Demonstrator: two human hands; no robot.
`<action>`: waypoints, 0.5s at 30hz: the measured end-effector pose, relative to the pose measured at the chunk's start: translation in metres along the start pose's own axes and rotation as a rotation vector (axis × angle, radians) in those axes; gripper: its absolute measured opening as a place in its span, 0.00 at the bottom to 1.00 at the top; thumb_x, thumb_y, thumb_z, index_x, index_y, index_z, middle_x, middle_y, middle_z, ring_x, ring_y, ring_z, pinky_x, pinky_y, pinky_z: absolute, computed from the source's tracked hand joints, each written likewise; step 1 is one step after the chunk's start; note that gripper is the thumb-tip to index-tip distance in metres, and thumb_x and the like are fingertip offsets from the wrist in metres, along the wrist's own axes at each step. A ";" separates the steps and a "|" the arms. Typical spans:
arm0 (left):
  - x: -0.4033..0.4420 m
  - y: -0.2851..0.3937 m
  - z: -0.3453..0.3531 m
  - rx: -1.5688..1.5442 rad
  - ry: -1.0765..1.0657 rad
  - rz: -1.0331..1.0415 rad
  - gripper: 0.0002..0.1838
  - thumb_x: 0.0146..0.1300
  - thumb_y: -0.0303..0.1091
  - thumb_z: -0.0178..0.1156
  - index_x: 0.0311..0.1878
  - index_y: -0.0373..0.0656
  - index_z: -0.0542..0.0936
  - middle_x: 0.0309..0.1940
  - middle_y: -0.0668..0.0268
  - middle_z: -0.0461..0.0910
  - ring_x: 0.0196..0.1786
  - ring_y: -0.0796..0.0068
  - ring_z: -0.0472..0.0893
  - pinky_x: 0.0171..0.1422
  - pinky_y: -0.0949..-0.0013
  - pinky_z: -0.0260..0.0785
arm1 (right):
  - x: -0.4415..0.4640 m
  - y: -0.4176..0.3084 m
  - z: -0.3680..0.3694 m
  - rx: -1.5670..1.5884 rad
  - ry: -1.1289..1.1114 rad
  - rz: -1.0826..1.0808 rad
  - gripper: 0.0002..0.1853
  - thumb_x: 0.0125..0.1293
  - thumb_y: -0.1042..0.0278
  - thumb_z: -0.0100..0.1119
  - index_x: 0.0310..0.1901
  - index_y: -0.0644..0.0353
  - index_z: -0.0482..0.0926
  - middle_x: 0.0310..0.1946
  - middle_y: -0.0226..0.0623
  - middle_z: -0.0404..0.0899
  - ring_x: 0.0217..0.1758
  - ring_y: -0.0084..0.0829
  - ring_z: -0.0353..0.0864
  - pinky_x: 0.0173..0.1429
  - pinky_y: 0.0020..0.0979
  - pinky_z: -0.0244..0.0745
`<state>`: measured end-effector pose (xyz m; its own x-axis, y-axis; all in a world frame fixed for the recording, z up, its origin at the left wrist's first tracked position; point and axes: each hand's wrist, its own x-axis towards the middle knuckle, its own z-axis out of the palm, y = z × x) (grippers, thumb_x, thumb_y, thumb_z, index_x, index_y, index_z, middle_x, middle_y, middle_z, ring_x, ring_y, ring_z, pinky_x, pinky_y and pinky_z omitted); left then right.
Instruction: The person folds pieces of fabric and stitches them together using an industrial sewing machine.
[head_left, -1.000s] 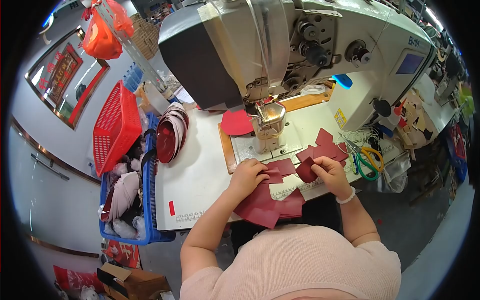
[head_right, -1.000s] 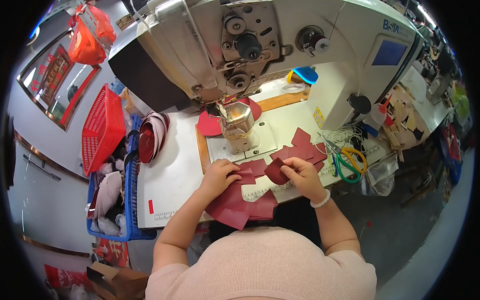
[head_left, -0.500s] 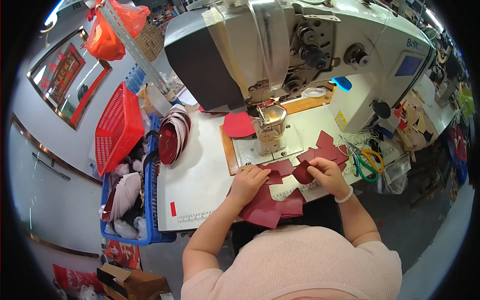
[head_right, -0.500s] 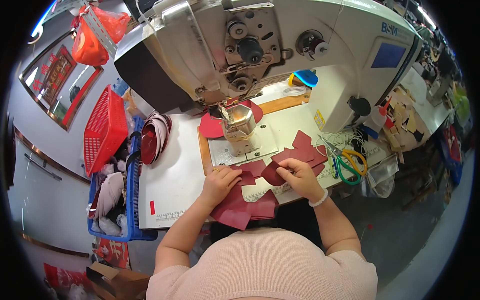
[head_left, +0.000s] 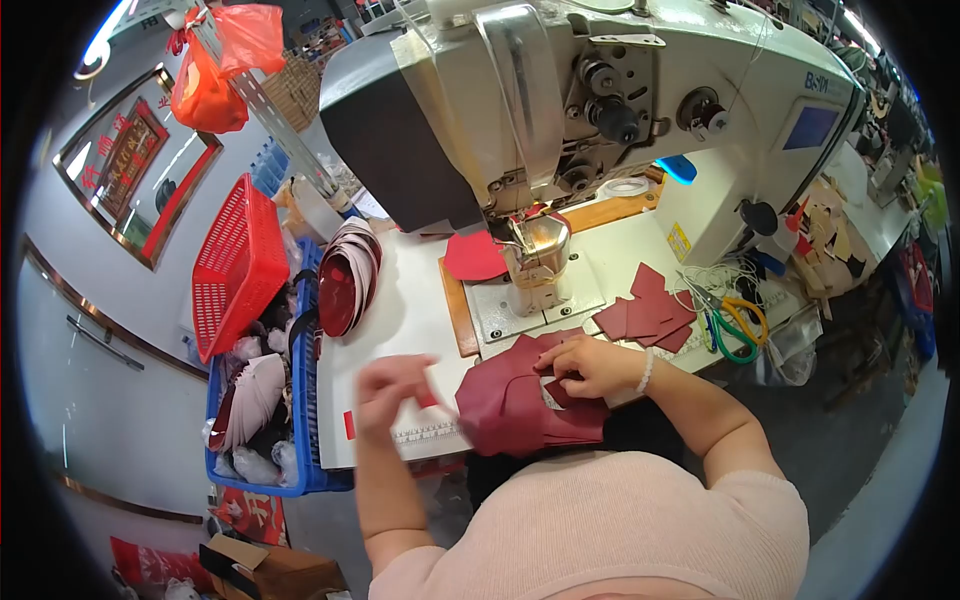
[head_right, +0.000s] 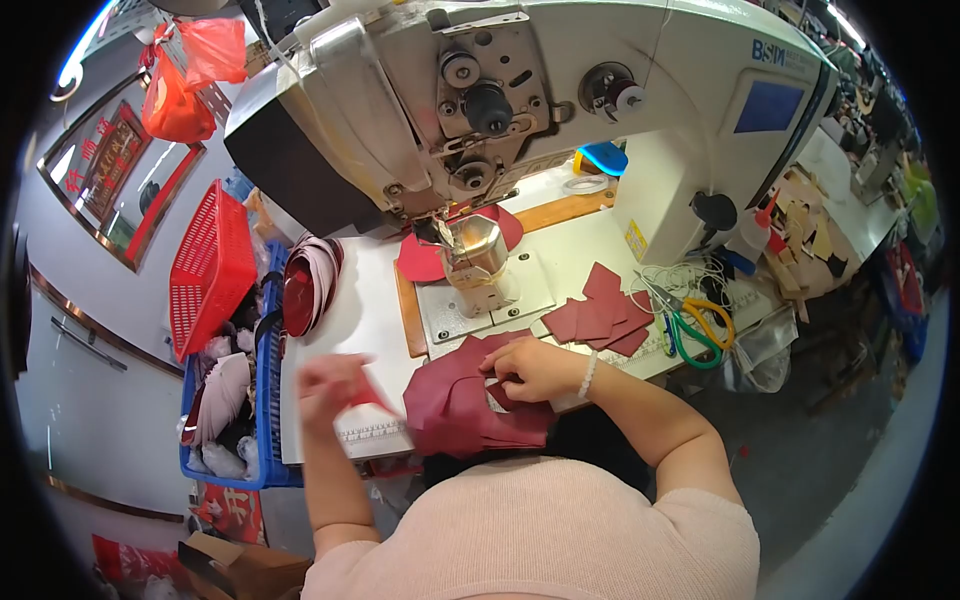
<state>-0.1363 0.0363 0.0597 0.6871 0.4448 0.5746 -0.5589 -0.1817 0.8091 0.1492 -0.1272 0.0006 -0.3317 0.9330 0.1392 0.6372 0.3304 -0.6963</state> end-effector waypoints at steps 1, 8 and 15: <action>-0.001 0.031 -0.011 -0.002 0.040 0.127 0.06 0.65 0.30 0.59 0.31 0.42 0.77 0.22 0.65 0.76 0.21 0.76 0.70 0.34 0.67 0.64 | -0.002 0.002 0.002 0.007 0.005 -0.024 0.08 0.54 0.71 0.57 0.31 0.67 0.81 0.54 0.47 0.79 0.57 0.43 0.77 0.63 0.36 0.71; 0.062 0.118 -0.023 0.804 0.506 0.058 0.08 0.61 0.24 0.60 0.43 0.37 0.78 0.34 0.61 0.81 0.35 0.74 0.79 0.41 0.69 0.72 | 0.003 -0.024 -0.096 -0.166 0.322 -0.174 0.11 0.54 0.72 0.68 0.41 0.56 0.85 0.29 0.34 0.79 0.39 0.35 0.74 0.48 0.36 0.70; 0.135 0.006 0.011 0.682 -0.222 -0.509 0.10 0.65 0.32 0.61 0.42 0.34 0.81 0.32 0.68 0.82 0.36 0.81 0.79 0.42 0.74 0.71 | 0.039 -0.045 -0.118 -0.337 0.682 -0.036 0.07 0.53 0.67 0.69 0.28 0.59 0.81 0.26 0.35 0.80 0.33 0.35 0.76 0.40 0.33 0.71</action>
<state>-0.0417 0.0860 0.1432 0.8915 0.4464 0.0770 0.1905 -0.5236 0.8304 0.1899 -0.0887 0.1202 0.0770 0.7662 0.6379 0.8486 0.2855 -0.4454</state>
